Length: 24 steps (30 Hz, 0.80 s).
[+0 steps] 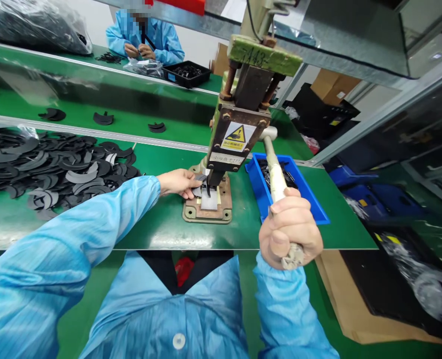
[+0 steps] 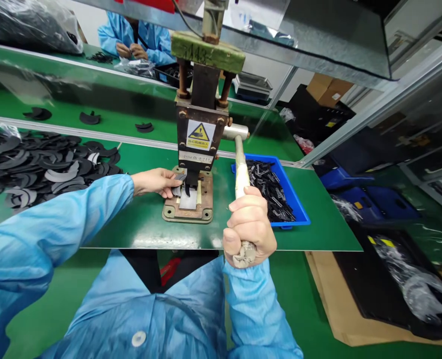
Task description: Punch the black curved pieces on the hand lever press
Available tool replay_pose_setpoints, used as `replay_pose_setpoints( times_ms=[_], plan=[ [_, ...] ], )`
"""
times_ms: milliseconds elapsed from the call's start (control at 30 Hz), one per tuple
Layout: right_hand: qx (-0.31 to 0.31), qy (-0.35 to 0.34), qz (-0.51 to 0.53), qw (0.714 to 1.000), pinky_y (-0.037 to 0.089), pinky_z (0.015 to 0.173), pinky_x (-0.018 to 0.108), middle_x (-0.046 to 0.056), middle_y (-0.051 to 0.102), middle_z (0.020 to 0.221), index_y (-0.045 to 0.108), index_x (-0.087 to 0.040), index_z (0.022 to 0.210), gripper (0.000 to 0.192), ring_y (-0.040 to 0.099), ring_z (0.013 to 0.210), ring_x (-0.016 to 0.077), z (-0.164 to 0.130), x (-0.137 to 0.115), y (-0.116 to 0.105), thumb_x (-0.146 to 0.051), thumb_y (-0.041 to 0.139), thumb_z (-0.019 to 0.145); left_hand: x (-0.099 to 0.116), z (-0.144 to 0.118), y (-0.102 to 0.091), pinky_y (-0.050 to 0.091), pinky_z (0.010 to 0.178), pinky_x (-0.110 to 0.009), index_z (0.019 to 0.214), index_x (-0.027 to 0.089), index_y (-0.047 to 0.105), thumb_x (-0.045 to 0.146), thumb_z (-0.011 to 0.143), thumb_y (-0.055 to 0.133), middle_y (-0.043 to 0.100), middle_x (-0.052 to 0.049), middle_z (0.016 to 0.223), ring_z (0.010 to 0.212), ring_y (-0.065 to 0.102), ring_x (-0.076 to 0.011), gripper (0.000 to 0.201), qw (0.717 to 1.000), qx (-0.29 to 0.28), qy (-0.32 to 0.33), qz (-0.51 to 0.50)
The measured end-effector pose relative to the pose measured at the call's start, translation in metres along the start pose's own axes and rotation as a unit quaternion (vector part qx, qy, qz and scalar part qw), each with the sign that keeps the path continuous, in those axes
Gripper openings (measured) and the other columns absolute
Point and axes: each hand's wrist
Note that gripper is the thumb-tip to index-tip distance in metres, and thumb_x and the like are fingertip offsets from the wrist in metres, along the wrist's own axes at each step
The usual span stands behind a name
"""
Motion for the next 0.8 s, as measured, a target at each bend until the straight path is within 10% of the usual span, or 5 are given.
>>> replay_pose_setpoints(
  times_ms=[167,367,467,567,800],
  plan=[
    [0.042,-0.012,0.032,0.999,0.061,0.098,0.046,-0.006,0.053,0.065,0.061,-0.028,0.076,0.025,0.064,0.072,0.0141,0.042,-0.002,0.013,-0.044,0.075,0.089,0.003,-0.007,0.009,0.056,0.053,-0.021,0.085,0.016,0.066,0.036,0.085,0.089,0.073,-0.004,0.063,0.055,0.071,-0.0139,0.030,0.999,0.021,-0.036,-0.031],
    [-0.009,0.018,0.013,1.000,0.047,0.122,0.053,0.012,0.056,0.141,0.050,-0.019,0.146,0.051,0.060,0.143,0.0261,0.107,0.012,0.017,-0.036,0.060,0.099,-0.008,-0.032,0.017,0.054,0.053,-0.020,0.082,0.016,0.061,0.045,0.083,0.088,0.074,-0.004,0.072,0.055,0.069,-0.0107,0.040,0.995,0.045,0.050,-0.073],
    [-0.018,0.136,-0.050,0.989,0.056,0.116,0.048,0.010,0.062,0.133,0.056,-0.024,0.136,0.041,0.067,0.129,0.0213,0.066,0.027,0.009,-0.030,0.066,0.097,-0.012,-0.060,0.016,0.054,0.053,-0.021,0.080,0.017,0.058,0.053,0.081,0.088,0.074,-0.003,0.069,0.056,0.069,-0.0124,0.047,0.993,0.028,0.096,-0.061],
    [-0.195,0.322,0.015,0.926,0.063,0.103,0.040,0.007,0.073,0.116,0.066,-0.024,0.122,0.029,0.074,0.109,0.0173,-0.006,0.030,0.010,-0.032,0.072,0.094,-0.012,-0.090,0.018,0.054,0.052,-0.022,0.080,0.018,0.057,0.059,0.081,0.086,0.073,-0.003,0.065,0.057,0.071,-0.0144,0.050,0.990,-0.003,0.136,-0.047],
    [-0.236,0.381,0.057,0.892,0.064,0.084,0.032,0.005,0.077,0.100,0.067,-0.022,0.104,0.020,0.075,0.091,0.0168,-0.101,0.005,0.051,-0.040,0.070,0.095,-0.013,-0.125,0.038,0.055,0.051,-0.023,0.081,0.018,0.058,0.057,0.087,0.080,0.071,-0.001,0.065,0.057,0.070,-0.0148,0.045,0.987,-0.025,0.157,-0.018]
  ],
)
Point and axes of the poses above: each hand's wrist, its own z-axis towards the middle knuckle, its own y-axis out of the palm, x = y × z
